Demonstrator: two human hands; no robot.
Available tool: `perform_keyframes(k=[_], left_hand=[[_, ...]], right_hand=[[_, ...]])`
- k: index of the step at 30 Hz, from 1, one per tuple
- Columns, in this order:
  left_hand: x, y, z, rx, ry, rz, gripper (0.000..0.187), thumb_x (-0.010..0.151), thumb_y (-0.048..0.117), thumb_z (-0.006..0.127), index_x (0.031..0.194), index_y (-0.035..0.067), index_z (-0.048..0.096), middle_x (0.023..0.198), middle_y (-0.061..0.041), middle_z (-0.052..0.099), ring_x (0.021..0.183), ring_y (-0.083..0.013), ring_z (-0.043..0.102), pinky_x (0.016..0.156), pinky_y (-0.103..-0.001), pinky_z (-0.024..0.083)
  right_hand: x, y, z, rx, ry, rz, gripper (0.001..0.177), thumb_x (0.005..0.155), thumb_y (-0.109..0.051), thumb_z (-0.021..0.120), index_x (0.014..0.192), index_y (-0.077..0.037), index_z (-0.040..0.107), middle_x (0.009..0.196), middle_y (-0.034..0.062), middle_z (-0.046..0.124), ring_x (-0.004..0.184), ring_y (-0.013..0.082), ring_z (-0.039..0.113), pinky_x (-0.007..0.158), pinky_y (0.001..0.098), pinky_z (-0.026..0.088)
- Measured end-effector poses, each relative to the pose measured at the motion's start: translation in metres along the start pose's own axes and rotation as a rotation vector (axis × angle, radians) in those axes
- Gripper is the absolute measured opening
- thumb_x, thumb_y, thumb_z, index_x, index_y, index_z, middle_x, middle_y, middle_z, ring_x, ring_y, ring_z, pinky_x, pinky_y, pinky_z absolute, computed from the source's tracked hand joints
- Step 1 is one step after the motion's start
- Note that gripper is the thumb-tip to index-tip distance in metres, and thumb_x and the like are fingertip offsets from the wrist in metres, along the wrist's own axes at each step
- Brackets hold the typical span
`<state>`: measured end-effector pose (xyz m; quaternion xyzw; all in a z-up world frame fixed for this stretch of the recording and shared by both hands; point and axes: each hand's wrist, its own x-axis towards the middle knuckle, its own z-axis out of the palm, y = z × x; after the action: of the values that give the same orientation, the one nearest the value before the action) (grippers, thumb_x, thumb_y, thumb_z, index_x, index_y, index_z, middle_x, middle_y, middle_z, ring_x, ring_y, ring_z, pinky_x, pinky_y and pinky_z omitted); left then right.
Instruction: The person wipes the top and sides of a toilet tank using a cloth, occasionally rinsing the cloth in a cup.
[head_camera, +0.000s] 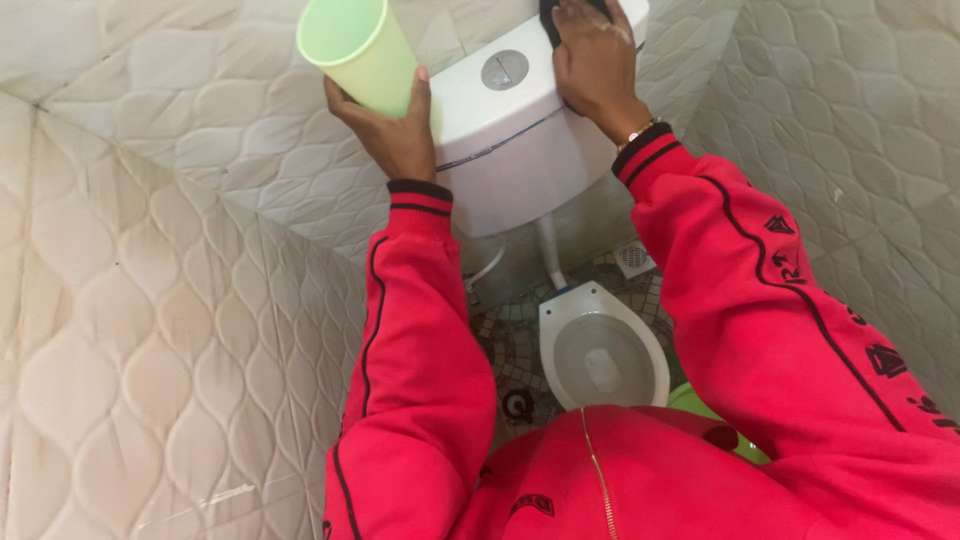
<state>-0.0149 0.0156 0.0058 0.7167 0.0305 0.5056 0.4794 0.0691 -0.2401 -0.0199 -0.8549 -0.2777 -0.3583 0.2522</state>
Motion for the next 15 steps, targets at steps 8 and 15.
perform_keyframes(k=[8, 15], left_hand=[[0.003, 0.014, -0.043, -0.036, 0.032, 0.026, 0.100, 0.085, 0.017, 0.093, 0.154, 0.000, 0.022, 0.153, -0.022, 0.037, 0.143, -0.0357, 0.046, 0.122, -0.046, 0.041], [-0.009, 0.007, -0.079, -0.014, 0.053, -0.013, 0.097, 0.088, 0.017, 0.090, 0.155, 0.000, 0.022, 0.154, -0.021, 0.036, 0.145, -0.0355, 0.045, 0.123, -0.047, 0.039]], right_hand=[[0.007, -0.038, 0.020, 0.004, -0.143, -0.057, 0.048, 0.098, -0.020, 0.055, 0.135, 0.010, 0.063, 0.139, 0.0285, 0.063, 0.135, 0.0368, 0.056, 0.119, 0.0486, 0.034], [0.019, -0.088, 0.034, -0.009, -0.366, -0.036, 0.090, 0.105, -0.066, 0.047, 0.144, 0.015, 0.048, 0.149, 0.0331, 0.048, 0.142, 0.0382, 0.043, 0.118, 0.0479, 0.028]])
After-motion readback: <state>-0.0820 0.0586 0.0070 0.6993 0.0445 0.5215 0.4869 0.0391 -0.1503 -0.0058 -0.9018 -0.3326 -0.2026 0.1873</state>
